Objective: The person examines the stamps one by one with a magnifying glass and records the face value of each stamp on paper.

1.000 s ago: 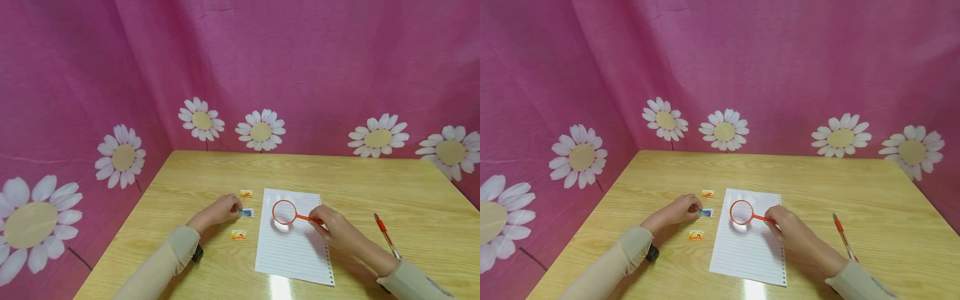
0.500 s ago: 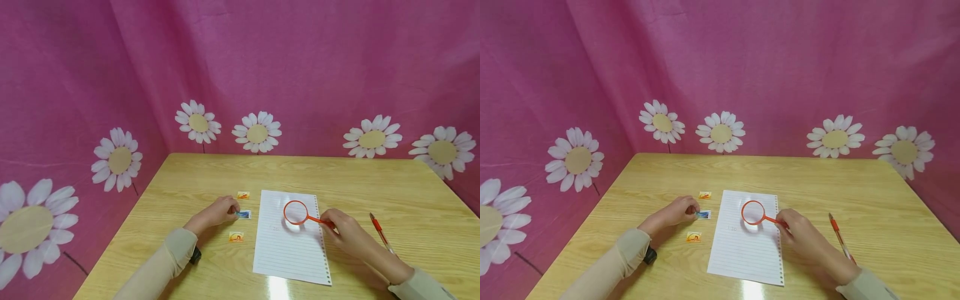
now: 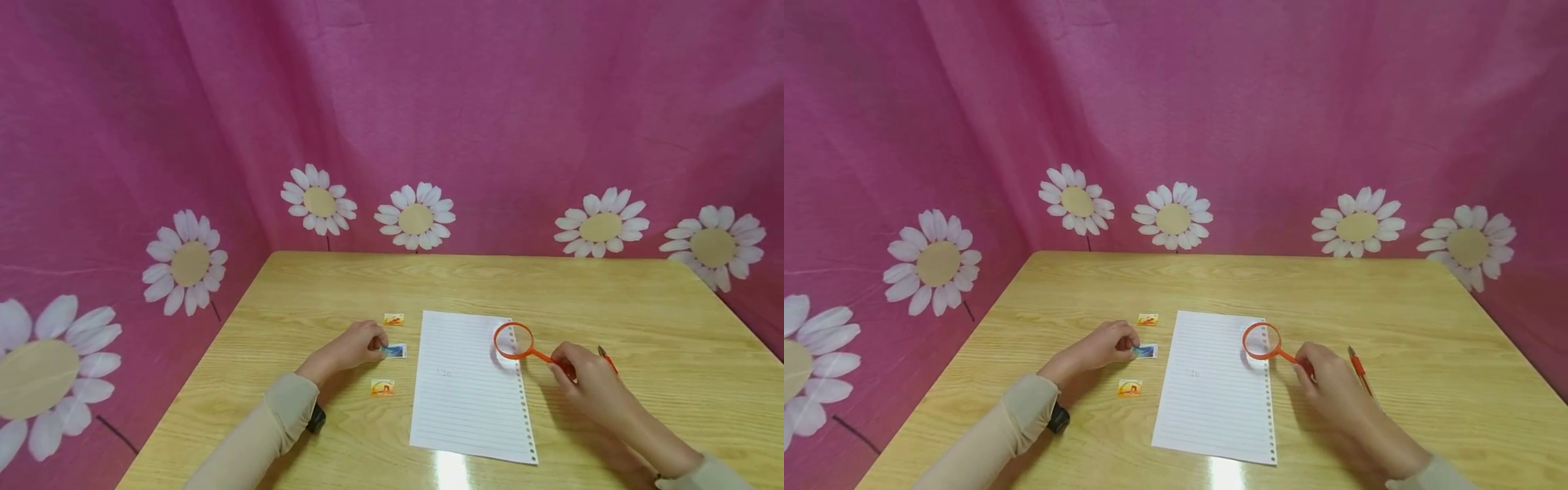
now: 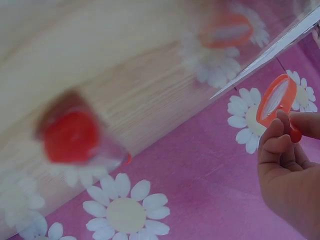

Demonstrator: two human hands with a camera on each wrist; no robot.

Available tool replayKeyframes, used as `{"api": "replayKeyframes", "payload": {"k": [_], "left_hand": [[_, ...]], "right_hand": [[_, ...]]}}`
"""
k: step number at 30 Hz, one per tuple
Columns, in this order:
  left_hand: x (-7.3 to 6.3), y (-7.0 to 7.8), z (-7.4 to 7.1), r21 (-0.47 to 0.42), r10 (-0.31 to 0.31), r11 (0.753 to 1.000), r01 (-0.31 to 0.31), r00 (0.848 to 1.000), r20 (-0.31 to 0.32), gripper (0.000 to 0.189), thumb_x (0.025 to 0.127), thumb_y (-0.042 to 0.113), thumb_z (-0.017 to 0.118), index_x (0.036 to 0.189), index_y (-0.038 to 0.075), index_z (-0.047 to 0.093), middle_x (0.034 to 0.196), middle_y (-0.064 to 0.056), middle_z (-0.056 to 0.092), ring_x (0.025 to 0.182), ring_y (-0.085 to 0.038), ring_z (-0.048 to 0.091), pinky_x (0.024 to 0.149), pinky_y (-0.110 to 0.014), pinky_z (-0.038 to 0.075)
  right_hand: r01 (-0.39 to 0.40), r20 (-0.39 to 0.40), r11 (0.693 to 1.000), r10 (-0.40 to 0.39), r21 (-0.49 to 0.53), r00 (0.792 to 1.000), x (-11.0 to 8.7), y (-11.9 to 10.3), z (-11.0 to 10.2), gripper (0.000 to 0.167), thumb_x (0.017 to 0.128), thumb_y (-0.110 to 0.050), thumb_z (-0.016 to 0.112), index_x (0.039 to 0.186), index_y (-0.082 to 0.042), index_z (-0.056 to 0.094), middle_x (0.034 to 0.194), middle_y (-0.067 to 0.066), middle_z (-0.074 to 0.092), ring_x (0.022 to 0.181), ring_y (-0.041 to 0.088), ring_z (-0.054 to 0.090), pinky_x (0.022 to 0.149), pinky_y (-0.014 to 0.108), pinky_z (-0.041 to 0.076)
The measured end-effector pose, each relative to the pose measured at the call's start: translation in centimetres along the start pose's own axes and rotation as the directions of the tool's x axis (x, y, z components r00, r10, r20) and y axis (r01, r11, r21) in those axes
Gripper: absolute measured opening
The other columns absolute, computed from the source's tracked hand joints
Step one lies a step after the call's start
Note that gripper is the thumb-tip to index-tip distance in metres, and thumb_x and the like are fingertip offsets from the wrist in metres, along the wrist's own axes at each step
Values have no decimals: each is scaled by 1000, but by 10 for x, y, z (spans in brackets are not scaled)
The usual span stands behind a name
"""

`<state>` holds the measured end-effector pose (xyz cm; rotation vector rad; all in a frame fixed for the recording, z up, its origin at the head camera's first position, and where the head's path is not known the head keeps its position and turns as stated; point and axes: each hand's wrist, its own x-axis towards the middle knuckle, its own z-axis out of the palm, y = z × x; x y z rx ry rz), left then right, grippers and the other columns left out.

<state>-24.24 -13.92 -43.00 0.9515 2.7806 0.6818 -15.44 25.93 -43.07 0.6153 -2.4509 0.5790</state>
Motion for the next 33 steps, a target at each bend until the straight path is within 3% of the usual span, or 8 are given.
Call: {"api": "replayKeyframes", "payload": {"k": [8,18,33], "left_hand": [[0,1,-1,-4,-6,1000,6,1000,4,10,89,9,71,94,3,67,86,-6,59,78,-12,51,72,-19,43],[1,0,1,-8,-2,1000,2,1000,1,9,88,9,71,94,3,67,87,-6,60,78,-10,51,72,-18,44],[1,1,1,-15,-8,1000,8,1000,-7,10,88,8,71,94,2,66,86,-6,58,77,-11,51,72,-21,45]], "right_hand": [[-12,-21,1000,12,0,1000,-7,10,-6,26,71,10,77,79,-7,59,67,-7,54,63,-6,40,51,18,39],[-96,9,995,96,-16,995,-13,15,-14,20,74,8,74,82,-6,60,68,-5,58,62,-6,41,50,21,40],[-104,-1,994,104,-43,995,-19,21,-22,22,73,9,74,79,-5,58,65,-4,57,59,-7,39,48,20,38]]}}
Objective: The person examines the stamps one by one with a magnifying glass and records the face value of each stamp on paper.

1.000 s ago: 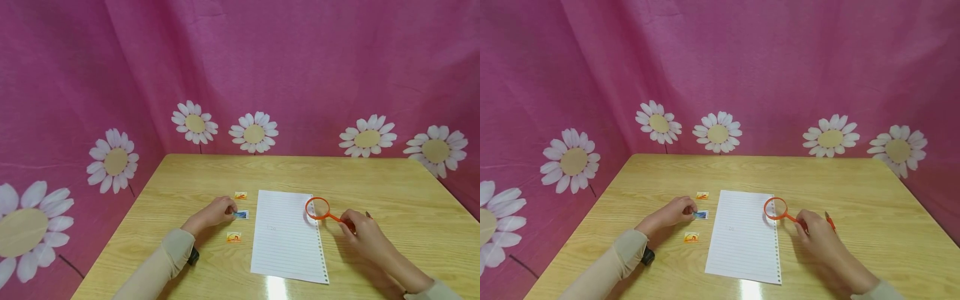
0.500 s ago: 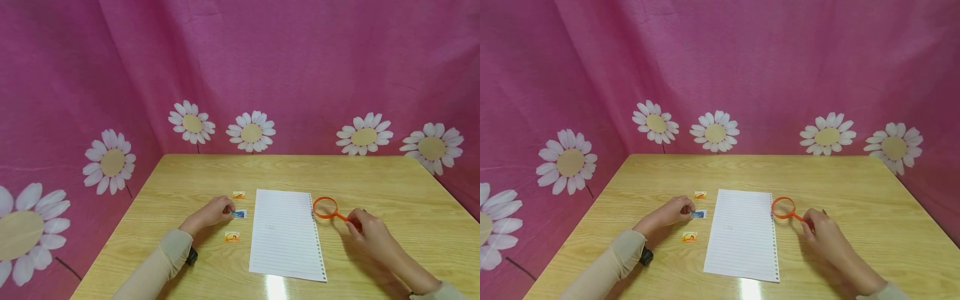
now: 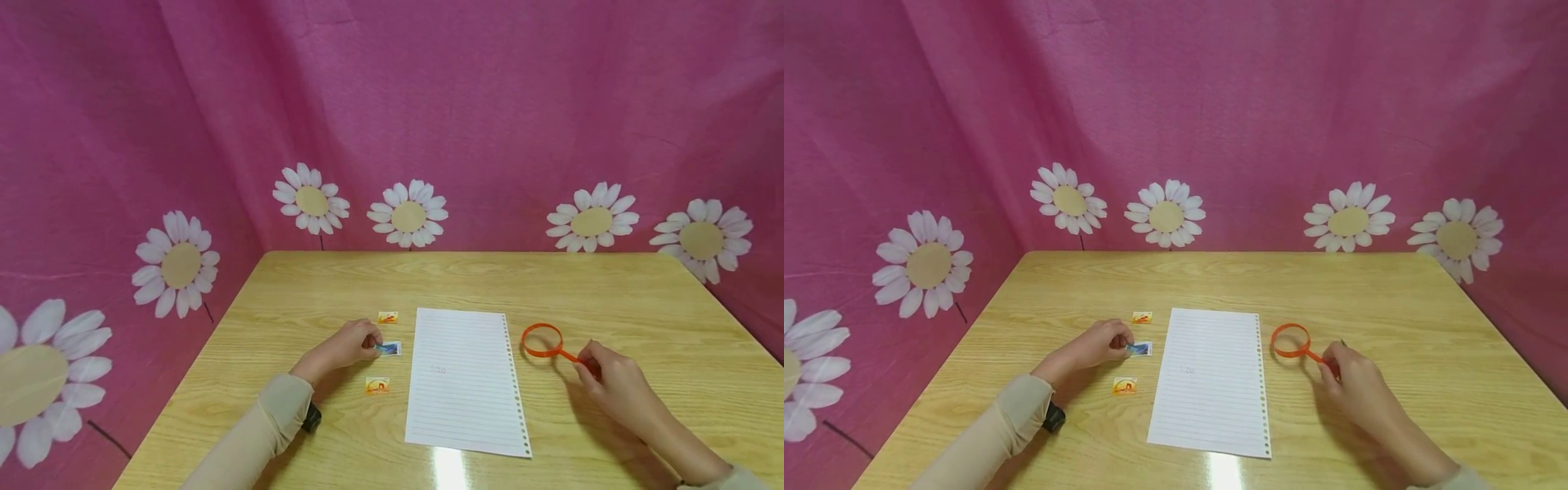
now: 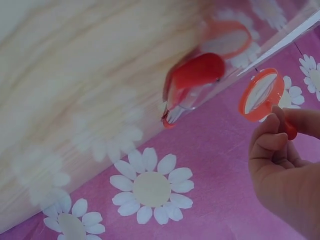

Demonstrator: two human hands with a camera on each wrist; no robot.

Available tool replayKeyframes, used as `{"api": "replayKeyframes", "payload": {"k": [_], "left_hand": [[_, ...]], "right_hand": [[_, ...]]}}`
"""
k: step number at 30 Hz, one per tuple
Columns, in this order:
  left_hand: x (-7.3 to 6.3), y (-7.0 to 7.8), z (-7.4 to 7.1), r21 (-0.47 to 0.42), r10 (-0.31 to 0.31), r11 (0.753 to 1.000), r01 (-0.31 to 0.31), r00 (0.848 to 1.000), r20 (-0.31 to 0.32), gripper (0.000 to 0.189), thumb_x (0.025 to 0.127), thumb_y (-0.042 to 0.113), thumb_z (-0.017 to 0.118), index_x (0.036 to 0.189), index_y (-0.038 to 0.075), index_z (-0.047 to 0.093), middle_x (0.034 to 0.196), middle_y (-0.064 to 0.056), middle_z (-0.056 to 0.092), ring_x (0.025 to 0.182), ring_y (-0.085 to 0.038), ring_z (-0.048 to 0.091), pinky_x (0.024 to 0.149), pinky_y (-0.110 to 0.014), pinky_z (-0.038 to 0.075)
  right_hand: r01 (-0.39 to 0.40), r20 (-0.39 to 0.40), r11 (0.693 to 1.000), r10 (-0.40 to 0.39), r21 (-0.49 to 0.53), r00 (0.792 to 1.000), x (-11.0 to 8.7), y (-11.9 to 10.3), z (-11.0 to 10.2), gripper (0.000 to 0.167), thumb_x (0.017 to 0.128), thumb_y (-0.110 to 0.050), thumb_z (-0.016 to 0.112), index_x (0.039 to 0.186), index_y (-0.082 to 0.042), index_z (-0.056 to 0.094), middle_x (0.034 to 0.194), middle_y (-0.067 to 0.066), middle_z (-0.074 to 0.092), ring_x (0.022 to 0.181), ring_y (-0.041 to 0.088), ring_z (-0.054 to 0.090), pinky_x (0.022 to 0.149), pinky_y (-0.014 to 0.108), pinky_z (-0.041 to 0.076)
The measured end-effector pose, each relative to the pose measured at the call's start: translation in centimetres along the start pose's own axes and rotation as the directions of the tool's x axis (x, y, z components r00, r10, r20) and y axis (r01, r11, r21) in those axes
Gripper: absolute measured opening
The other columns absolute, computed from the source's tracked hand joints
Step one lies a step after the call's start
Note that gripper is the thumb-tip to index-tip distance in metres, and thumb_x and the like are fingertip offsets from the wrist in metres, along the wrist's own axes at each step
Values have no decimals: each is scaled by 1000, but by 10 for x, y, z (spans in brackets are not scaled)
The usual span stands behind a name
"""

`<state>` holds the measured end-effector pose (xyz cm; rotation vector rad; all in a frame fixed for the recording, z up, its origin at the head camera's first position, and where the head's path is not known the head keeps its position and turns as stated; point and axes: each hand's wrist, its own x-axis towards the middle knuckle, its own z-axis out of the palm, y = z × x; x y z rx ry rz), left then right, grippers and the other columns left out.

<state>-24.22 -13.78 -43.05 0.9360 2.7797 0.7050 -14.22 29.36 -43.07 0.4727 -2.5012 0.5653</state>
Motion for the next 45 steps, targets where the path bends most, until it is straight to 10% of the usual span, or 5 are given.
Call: {"api": "replayKeyframes", "payload": {"k": [15,25,45], "left_hand": [[0,0,-1,3,-11,1000,11,1000,6,10,88,9,71,95,3,67,86,-6,59,77,-10,49,71,-20,43],[0,1,-1,6,-7,1000,6,1000,11,10,88,9,71,95,3,67,86,-6,59,78,-11,51,72,-20,44],[1,-1,0,8,-18,1000,18,1000,3,9,87,8,71,93,3,67,84,-5,58,77,-11,50,71,-20,43]], "right_hand": [[-108,105,994,110,-30,988,-4,1,1,20,76,3,71,75,-8,55,58,-6,48,53,-3,34,47,20,34],[-244,221,968,250,-56,943,-2,-2,2,18,75,-5,69,74,-8,52,59,-1,51,54,12,42,49,24,33],[-216,365,974,225,-66,903,-8,-7,11,23,76,-12,70,66,-12,49,58,-5,45,53,8,38,51,21,31]]}}
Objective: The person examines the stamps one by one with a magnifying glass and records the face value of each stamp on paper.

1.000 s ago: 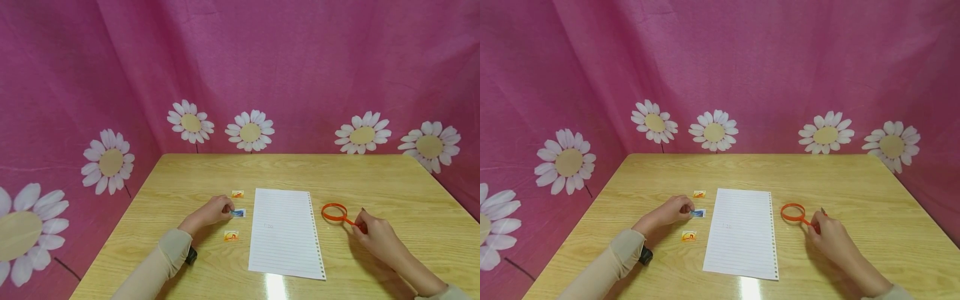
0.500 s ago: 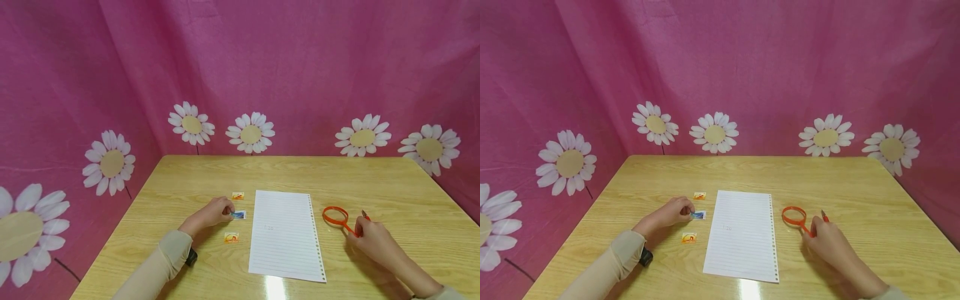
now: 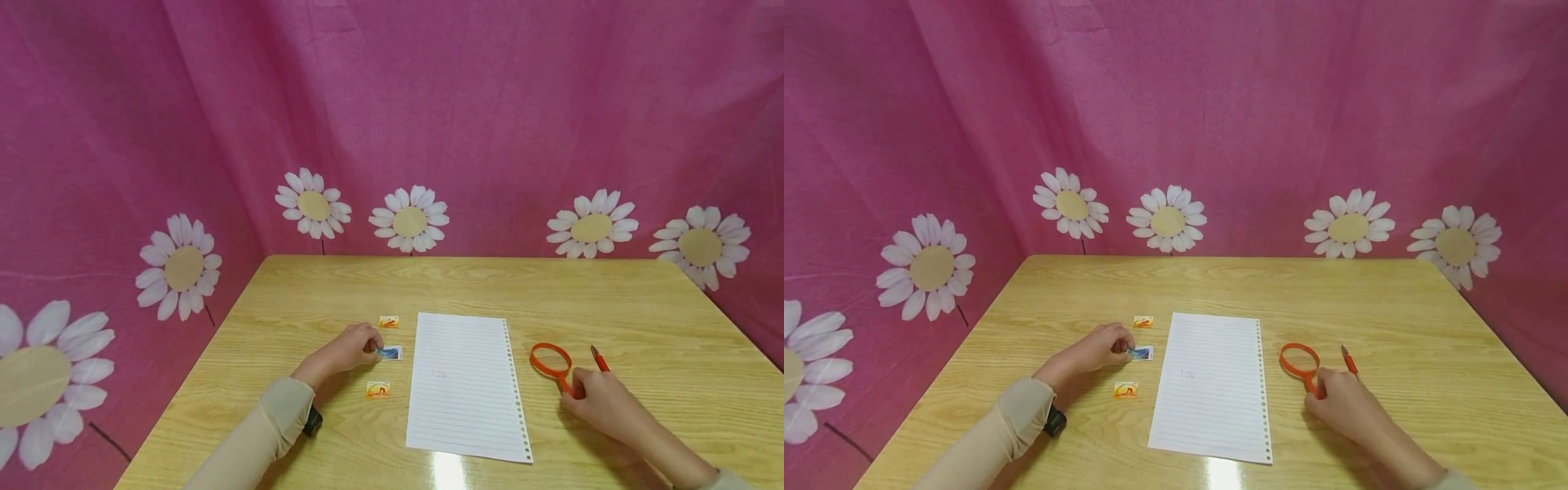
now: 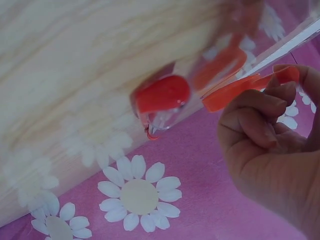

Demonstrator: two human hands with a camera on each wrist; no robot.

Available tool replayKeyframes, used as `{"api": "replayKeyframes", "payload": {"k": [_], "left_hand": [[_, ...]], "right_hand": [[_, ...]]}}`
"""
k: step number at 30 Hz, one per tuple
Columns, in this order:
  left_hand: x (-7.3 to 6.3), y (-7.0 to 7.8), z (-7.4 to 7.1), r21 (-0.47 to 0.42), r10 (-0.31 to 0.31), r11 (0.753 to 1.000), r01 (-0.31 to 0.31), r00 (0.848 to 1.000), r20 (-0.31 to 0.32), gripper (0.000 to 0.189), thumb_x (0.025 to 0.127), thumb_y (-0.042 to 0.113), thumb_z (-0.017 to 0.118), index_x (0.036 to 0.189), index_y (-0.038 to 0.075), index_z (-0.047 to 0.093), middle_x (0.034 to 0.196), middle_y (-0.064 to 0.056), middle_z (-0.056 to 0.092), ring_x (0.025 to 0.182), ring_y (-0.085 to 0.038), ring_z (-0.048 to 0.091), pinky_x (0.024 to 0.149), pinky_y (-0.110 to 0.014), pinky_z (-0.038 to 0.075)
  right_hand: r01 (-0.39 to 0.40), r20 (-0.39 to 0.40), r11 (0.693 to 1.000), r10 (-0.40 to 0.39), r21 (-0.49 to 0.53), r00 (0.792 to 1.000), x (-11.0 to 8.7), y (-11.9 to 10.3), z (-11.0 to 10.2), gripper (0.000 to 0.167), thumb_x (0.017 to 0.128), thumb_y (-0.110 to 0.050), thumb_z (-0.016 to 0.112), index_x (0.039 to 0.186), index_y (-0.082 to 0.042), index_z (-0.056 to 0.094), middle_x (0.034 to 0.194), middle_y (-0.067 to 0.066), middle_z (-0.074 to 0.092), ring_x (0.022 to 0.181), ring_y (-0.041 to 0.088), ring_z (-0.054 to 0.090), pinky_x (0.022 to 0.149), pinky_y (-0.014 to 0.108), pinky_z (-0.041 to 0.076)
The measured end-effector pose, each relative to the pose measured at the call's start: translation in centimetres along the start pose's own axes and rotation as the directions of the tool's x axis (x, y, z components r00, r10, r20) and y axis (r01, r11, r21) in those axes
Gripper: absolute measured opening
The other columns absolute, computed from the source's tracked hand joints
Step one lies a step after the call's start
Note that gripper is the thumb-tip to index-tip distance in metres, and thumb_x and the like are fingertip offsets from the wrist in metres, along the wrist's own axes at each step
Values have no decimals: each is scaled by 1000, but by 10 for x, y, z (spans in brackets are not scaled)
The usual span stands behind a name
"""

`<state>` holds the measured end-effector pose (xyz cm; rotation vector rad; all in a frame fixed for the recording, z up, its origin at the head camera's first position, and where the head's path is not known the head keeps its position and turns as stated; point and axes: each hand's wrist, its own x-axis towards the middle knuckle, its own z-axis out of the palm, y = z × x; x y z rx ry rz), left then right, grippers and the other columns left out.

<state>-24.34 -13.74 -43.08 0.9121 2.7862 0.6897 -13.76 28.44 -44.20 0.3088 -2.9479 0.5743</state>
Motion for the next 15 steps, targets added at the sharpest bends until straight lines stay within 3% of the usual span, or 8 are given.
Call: {"api": "replayKeyframes", "payload": {"k": [15], "left_hand": [[-3,3,1,21,37,999,-37,999,-18,10,87,6,71,94,0,66,85,-8,58,78,-15,53,71,-20,45]], "right_hand": [[70,31,997,-71,27,997,-1,4,5,31,79,-15,77,63,-13,50,58,-8,44,55,0,33,52,19,31]]}}
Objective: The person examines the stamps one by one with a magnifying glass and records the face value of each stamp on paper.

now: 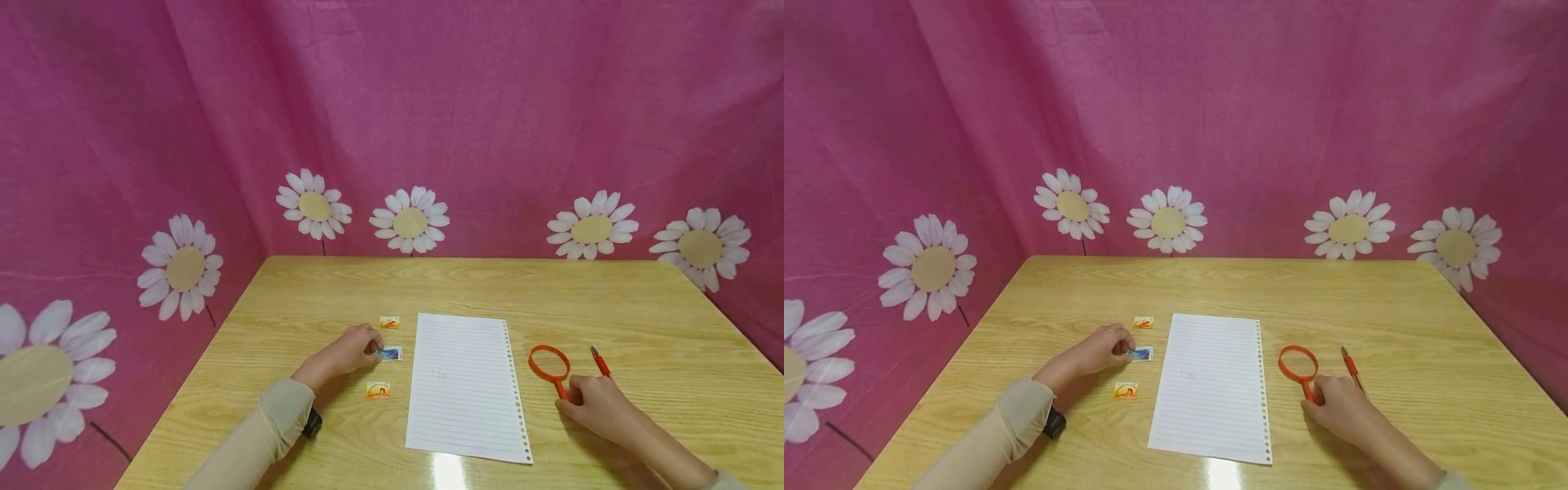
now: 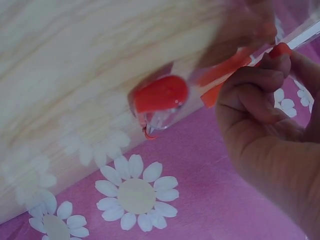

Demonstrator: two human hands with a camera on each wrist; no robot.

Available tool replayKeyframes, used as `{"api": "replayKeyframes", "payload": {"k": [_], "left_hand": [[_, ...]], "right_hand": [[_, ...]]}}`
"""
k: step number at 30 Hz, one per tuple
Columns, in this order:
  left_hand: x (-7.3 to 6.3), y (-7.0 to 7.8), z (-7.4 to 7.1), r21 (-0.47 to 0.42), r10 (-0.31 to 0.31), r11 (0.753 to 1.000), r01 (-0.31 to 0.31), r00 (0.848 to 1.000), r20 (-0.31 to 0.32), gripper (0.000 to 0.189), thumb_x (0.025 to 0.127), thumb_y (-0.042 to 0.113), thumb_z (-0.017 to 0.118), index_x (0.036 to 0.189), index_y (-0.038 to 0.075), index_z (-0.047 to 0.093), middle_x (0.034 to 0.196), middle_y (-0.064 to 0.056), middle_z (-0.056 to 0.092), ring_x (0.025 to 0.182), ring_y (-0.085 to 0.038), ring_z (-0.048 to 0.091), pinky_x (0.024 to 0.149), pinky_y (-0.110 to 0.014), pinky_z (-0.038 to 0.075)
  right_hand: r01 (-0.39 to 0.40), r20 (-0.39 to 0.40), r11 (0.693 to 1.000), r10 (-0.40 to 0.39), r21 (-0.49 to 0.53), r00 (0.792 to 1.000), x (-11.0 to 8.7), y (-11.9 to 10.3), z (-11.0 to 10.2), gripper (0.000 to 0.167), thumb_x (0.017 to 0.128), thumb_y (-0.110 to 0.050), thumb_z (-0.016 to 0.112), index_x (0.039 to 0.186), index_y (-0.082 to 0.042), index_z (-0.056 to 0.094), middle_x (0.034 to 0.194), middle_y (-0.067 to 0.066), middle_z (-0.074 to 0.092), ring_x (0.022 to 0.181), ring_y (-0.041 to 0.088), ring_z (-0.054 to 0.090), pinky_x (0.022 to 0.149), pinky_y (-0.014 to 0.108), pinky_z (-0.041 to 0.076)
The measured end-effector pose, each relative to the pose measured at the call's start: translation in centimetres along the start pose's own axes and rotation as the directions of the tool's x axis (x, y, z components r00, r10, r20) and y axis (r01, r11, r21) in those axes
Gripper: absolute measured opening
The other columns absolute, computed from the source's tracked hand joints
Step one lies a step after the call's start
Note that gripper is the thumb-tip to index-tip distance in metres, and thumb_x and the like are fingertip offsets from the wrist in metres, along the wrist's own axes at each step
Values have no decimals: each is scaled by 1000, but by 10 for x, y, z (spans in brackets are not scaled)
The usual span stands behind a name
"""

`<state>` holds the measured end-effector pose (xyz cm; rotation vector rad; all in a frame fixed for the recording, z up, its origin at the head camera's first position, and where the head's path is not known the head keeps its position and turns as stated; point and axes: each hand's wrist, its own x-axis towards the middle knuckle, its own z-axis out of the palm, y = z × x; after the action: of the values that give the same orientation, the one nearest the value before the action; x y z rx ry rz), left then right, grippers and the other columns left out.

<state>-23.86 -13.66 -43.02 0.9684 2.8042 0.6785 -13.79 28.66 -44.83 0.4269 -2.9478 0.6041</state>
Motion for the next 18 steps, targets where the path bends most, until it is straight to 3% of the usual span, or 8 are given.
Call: {"api": "replayKeyframes", "payload": {"k": [7,18], "left_hand": [[1,-3,3,25,45,999,-44,999,-24,9,87,7,72,92,2,67,86,-6,60,79,-13,56,71,-19,47],[-2,-1,-1,-20,54,998,-56,994,-92,8,88,8,71,91,4,65,83,-4,57,77,-10,52,70,-19,46]], "right_hand": [[9,-23,1000,-8,8,1000,-3,-1,-2,32,81,-18,77,62,-15,50,55,-10,46,52,-2,33,50,19,32],[-72,-7,997,72,18,997,0,5,-14,30,86,-21,73,66,-14,51,54,-7,47,50,2,34,50,20,31]]}}
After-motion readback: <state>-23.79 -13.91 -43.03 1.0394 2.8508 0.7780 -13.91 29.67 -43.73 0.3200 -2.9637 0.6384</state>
